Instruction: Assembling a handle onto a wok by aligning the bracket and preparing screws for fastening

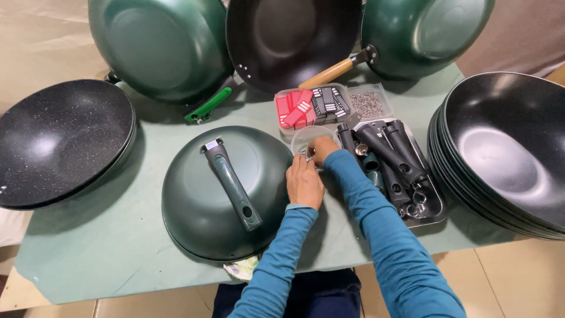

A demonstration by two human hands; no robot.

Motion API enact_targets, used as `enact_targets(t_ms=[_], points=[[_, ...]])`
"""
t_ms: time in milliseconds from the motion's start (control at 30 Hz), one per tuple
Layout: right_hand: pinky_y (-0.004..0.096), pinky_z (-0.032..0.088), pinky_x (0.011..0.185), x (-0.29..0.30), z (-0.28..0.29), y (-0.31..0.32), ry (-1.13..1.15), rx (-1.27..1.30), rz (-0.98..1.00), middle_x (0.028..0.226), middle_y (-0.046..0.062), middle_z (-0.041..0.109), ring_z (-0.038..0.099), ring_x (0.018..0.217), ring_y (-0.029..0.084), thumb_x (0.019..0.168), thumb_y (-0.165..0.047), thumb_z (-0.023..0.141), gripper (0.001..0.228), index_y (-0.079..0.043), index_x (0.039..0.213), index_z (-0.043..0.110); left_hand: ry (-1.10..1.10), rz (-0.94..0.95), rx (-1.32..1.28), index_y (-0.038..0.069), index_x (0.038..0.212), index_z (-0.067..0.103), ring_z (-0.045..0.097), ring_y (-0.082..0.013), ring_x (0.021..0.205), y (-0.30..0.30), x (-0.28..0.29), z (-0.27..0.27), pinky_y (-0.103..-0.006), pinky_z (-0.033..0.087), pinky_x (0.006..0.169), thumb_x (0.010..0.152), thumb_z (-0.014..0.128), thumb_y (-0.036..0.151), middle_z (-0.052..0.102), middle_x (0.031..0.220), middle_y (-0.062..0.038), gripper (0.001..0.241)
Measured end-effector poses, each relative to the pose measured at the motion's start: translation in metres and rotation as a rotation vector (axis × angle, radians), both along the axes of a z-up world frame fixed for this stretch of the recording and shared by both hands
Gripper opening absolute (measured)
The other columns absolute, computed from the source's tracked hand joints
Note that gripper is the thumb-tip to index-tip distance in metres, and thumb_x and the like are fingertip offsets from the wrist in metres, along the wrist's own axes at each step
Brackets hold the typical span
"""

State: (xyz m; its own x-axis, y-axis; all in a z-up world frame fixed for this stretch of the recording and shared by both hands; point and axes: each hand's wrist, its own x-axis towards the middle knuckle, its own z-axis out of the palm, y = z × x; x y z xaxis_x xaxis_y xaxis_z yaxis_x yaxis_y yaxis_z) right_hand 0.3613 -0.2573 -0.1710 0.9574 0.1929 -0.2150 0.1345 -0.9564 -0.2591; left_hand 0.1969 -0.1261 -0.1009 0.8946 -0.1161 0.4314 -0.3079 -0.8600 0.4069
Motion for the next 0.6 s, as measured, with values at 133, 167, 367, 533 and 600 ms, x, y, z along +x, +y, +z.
enact_targets(t_ms=[133, 167, 367, 533, 600], points=[[0.048, 0.062, 0.092, -0.03, 0.053, -0.001, -0.054, 0.131, -0.035, 0.091, 0.013, 0.079, 0.074, 0.101, 0.036, 0.081, -0.019, 0.077, 0.013, -0.016, 0.092, 0.083, 0.001, 0.025, -0.098, 0.007, 0.127, 0.064, 0.048, -0.0289, 0.138, 0.002, 0.0, 0.016, -0.0388, 0.043, 0.103, 0.091, 0.059, 0.011, 0.061, 0.133, -0.012, 0.036], [0.051, 0.062, 0.09, -0.035, 0.061, -0.004, -0.05, 0.233, -0.062, 0.092, 0.014, 0.079, 0.074, 0.101, 0.038, 0.082, -0.02, 0.078, 0.015, -0.014, 0.094, 0.082, -0.009, 0.025, -0.183, 0.006, 0.129, 0.063, 0.049, -0.0301, 0.137, 0.003, -0.003, 0.024, -0.0395, 0.044, 0.102, 0.093, 0.057, 0.009, 0.061, 0.134, -0.013, 0.036], [0.038, 0.068, 0.073, -0.062, 0.097, -0.009, 0.078, 0.958, -0.279, 0.087, 0.018, 0.076, 0.076, 0.08, 0.028, 0.081, -0.01, 0.076, 0.022, -0.005, 0.103, 0.078, -0.049, 0.038, -0.355, 0.012, 0.13, 0.064, 0.056, -0.0305, 0.129, 0.002, 0.009, 0.021, -0.0422, 0.049, 0.099, 0.095, 0.052, 0.008, 0.063, 0.129, -0.009, 0.037], [0.039, 0.069, 0.078, -0.082, 0.126, -0.008, 0.187, 1.434, -0.47, 0.085, 0.026, 0.071, 0.077, 0.082, 0.031, 0.084, 0.01, 0.065, 0.034, 0.015, 0.117, 0.068, -0.03, 0.073, -0.349, 0.017, 0.13, 0.064, 0.057, -0.026, 0.127, -0.008, 0.029, 0.002, -0.0409, 0.049, 0.098, 0.097, 0.053, 0.014, 0.064, 0.126, -0.004, 0.035], [0.039, 0.069, 0.079, -0.087, 0.132, -0.009, 0.204, 1.478, -0.525, 0.086, 0.022, 0.072, 0.077, 0.084, 0.029, 0.085, 0.007, 0.064, 0.033, 0.012, 0.117, 0.069, 0.02, 0.088, -0.315, 0.022, 0.128, 0.064, 0.057, -0.0237, 0.126, -0.011, 0.036, -0.002, -0.041, 0.047, 0.1, 0.098, 0.053, 0.02, 0.064, 0.123, 0.001, 0.032]])
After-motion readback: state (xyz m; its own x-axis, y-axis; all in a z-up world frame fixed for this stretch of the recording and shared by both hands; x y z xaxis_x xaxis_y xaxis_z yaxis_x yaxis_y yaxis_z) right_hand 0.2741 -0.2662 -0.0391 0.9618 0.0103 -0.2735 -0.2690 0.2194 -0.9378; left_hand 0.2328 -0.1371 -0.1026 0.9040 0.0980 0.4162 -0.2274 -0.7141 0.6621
